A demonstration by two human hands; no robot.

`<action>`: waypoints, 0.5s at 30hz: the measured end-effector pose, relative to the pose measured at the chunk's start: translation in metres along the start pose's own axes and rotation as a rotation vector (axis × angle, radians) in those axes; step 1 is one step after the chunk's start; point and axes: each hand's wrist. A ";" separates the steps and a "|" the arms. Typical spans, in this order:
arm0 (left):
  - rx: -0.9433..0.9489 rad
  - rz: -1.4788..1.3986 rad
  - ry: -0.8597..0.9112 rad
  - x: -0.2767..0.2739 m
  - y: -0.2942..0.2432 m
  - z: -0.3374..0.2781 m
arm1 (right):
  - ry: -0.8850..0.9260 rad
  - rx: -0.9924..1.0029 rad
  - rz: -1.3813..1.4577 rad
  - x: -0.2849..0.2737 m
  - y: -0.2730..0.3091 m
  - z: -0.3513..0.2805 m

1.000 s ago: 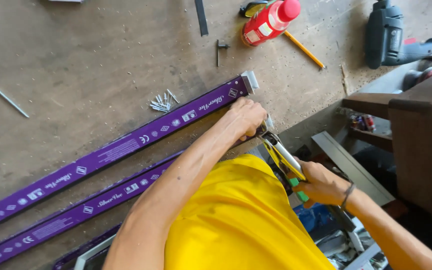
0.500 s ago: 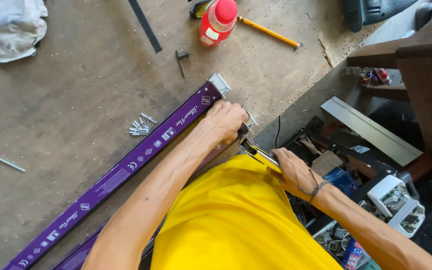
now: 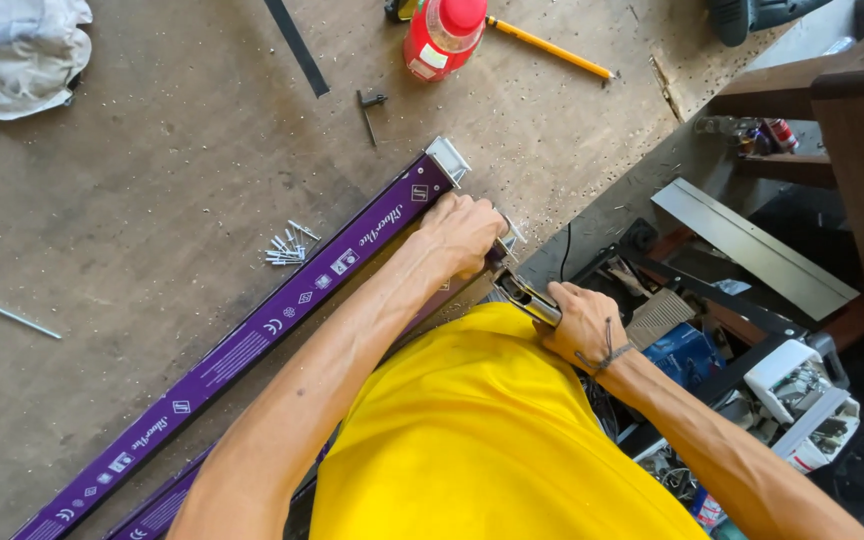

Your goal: Assembling metal or plastic frame components by marking with a pencil, drilling holes, and using a manual stapler.

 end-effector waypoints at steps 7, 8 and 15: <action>0.017 0.005 0.007 -0.003 0.002 -0.004 | 0.177 -0.003 -0.052 -0.050 0.012 -0.017; 0.016 0.009 0.011 -0.004 0.002 -0.005 | 0.263 0.024 -0.048 -0.053 0.011 -0.019; 0.028 0.022 0.009 0.001 0.003 -0.002 | 0.544 0.179 0.204 -0.107 0.044 -0.020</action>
Point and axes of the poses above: each hand's wrist, its own z-axis towards the middle knuckle, its own x-axis out of the palm, y = z × x, and after that the axes turned 7 degrees about x, right-handed
